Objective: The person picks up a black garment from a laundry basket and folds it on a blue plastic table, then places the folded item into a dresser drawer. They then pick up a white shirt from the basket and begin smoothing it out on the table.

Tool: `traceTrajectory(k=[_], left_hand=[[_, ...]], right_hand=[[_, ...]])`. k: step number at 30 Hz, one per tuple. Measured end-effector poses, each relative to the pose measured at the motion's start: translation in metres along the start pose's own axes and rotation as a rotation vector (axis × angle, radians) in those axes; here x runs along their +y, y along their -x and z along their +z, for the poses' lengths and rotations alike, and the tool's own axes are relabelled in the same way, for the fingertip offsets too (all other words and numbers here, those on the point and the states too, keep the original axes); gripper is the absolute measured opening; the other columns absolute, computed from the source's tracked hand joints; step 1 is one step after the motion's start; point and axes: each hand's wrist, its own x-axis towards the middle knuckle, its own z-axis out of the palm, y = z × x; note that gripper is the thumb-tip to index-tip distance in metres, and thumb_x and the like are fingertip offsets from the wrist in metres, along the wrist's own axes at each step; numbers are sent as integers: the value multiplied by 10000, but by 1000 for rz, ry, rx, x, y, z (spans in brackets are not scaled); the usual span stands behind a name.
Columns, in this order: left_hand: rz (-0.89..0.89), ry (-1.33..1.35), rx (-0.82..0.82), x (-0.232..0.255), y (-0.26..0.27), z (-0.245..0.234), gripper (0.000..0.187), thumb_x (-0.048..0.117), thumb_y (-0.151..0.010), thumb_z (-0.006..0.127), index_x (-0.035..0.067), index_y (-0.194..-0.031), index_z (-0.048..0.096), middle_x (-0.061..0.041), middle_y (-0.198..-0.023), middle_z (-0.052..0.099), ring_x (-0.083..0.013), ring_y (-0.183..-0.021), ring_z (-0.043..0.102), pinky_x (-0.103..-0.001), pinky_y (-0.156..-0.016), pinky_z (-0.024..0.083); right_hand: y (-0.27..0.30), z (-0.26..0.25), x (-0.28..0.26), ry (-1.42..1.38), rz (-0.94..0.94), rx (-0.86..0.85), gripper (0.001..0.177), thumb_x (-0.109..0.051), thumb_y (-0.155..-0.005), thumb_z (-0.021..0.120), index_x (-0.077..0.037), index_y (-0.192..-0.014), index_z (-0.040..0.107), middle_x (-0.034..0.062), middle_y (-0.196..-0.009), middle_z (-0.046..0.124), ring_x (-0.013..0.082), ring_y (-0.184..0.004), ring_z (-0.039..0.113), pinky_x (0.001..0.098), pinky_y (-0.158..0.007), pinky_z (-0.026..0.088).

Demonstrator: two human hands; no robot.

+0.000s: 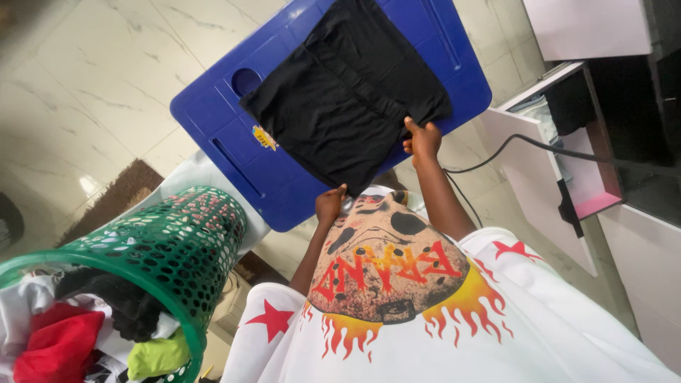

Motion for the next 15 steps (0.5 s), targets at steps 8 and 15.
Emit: traceTrajectory(k=[8,15], left_hand=[[-39,489,-49,12,-2,30,256,190,-906,754,49,-739,620,-19,-633,547,-105,-497,439,-300,-466,342],[19,437,51,-11,-1,-3,114,148,-892,700,71,-903,617,-76,-714,703,-164,-567,668,-320,-525,513]], right_hand=[[37,3,-24,78,-192,71,331,-217,-899,778,-33,-1079,570,60,-745,651,123,-379,480,276,-328,373],[-16,-32,2,28,-144,180,318,-141,-927,736,-44,-1176,565,91,-835,675,149,-467,561,308,-403,439]])
